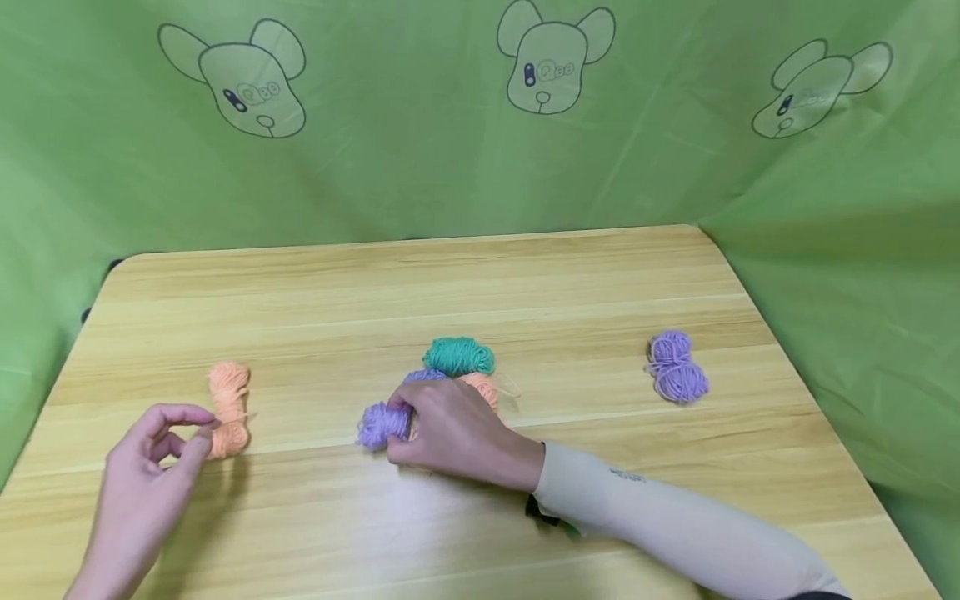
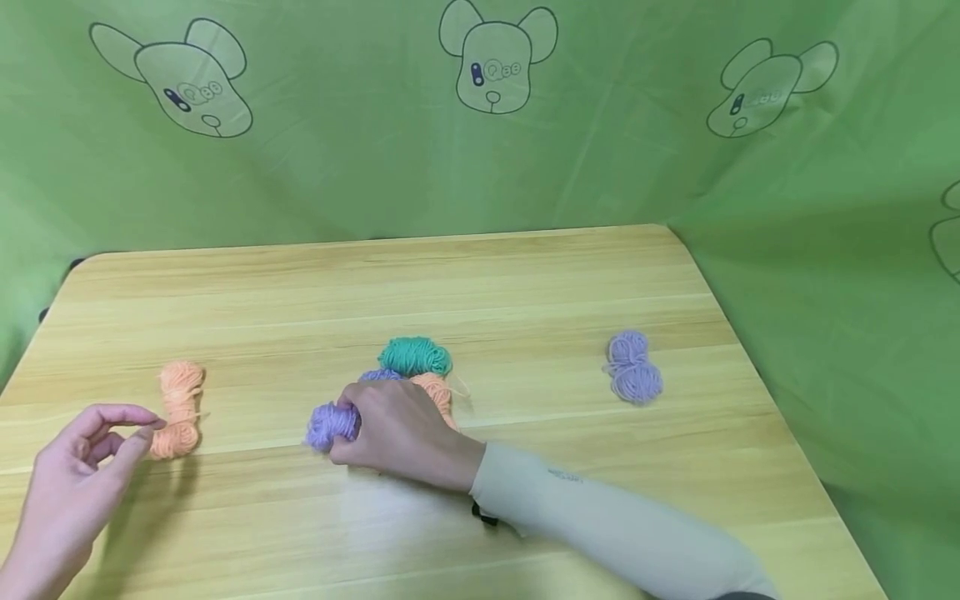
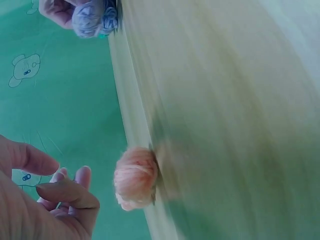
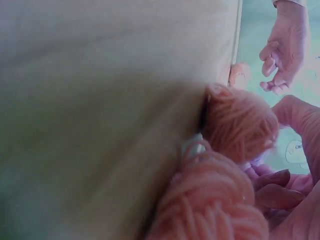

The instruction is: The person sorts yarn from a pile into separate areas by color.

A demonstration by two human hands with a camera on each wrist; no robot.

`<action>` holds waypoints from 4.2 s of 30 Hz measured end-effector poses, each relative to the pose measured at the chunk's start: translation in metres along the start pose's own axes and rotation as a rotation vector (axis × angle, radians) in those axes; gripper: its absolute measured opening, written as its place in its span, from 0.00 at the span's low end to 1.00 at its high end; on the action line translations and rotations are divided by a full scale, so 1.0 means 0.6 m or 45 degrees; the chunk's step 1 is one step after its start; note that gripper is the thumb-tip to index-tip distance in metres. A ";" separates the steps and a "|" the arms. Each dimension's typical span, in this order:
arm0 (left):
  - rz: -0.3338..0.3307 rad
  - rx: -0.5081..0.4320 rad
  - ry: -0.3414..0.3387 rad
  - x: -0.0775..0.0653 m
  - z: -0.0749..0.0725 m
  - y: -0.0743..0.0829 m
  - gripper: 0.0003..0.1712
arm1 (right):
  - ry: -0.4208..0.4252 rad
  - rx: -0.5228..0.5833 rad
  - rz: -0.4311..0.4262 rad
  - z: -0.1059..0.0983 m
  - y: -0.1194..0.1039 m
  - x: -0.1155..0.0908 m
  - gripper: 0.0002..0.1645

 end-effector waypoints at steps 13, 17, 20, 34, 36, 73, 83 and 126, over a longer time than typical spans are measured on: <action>0.207 -0.211 -0.167 -0.004 0.028 0.025 0.12 | 0.252 0.135 -0.082 -0.050 0.017 -0.019 0.20; 0.267 -0.211 -0.258 -0.012 0.044 0.033 0.14 | 0.291 0.184 -0.098 -0.063 0.021 -0.026 0.19; 0.313 -0.187 -0.300 -0.019 0.057 0.041 0.15 | 0.302 0.214 -0.113 -0.069 0.025 -0.030 0.19; 0.315 -0.131 -0.352 -0.030 0.089 0.063 0.15 | 0.331 0.359 0.025 -0.104 0.036 -0.067 0.19; 0.310 -0.134 -0.371 -0.031 0.094 0.064 0.16 | 0.343 0.375 0.040 -0.114 0.039 -0.073 0.19; 0.266 -0.149 -0.702 -0.041 0.193 0.092 0.28 | 0.538 0.286 0.340 -0.210 0.128 -0.180 0.25; 0.319 -0.052 -0.749 -0.046 0.219 0.102 0.28 | 0.611 0.299 0.410 -0.219 0.159 -0.211 0.25; 0.314 0.121 -0.762 -0.063 0.283 0.113 0.28 | 0.418 -0.267 0.529 -0.263 0.265 -0.342 0.30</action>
Point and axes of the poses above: each hand's wrist, its own x-axis towards the middle knuckle, its own z-axis out of the palm, y = z × x, the point moved 6 cm from there along x, towards the middle knuckle, and after that the axes turned 10 degrees about -z, right-handed, at the moved point
